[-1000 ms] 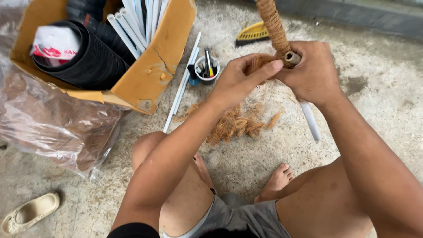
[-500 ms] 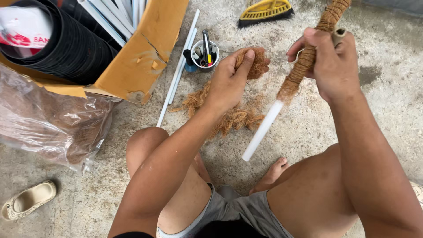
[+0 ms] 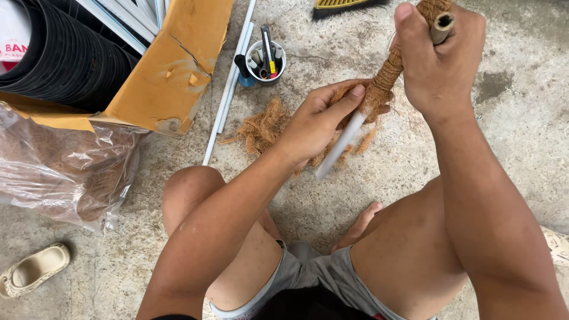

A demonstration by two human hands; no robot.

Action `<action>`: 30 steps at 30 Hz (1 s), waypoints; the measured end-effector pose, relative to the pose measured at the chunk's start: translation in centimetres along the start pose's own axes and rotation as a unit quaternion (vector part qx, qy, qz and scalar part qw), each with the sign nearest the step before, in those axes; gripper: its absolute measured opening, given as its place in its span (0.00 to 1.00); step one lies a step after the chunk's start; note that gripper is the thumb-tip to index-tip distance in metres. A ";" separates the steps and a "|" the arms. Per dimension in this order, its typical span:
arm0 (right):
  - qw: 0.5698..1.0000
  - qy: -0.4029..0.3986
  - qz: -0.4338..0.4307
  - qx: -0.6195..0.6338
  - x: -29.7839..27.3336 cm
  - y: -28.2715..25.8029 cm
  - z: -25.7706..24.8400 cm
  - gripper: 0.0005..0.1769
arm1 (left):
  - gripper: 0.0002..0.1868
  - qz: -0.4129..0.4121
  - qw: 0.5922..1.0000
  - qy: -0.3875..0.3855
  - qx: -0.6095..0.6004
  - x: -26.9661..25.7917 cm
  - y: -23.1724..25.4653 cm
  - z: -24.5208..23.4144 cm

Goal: The person sits on the floor and wraps loose coir fibers around a long white PVC pipe to create a rope. They repeatedly gather fibers from a pile, align them with the existing wrap, and twist them tightly around the pipe by hand.

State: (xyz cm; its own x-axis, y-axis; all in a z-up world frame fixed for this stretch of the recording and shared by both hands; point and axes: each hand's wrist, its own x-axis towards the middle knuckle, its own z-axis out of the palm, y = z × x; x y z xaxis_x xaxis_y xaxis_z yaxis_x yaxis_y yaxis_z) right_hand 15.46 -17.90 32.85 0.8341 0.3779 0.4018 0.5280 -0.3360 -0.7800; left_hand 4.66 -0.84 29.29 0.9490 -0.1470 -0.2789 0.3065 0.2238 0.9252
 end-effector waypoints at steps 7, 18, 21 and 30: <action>0.998 -0.035 -0.030 -0.039 -0.1 0.5 0.8 0.34 | 0.26 0.102 0.992 0.012 0.069 -0.3 -0.1 -0.2; 0.991 0.071 -0.116 0.003 0.2 2.8 3.3 0.32 | 0.35 0.025 0.985 0.010 0.169 -1.4 2.4 -0.5; 0.985 0.109 -0.132 0.004 -0.1 3.1 3.7 0.30 | 0.33 0.041 0.977 0.019 0.208 -1.5 2.8 0.1; 0.996 0.041 -0.059 0.055 -0.4 0.6 2.3 0.35 | 0.20 0.174 0.946 0.037 0.272 -1.7 2.1 1.1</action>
State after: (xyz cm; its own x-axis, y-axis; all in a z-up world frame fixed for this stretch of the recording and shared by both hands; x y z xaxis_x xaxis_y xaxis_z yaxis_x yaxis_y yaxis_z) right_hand 15.07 -16.28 31.08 0.7794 0.3355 0.5291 0.6069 -0.1946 -0.7706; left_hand 3.62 -1.15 31.94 0.9941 -0.0833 0.0689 -0.0901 -0.2858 0.9540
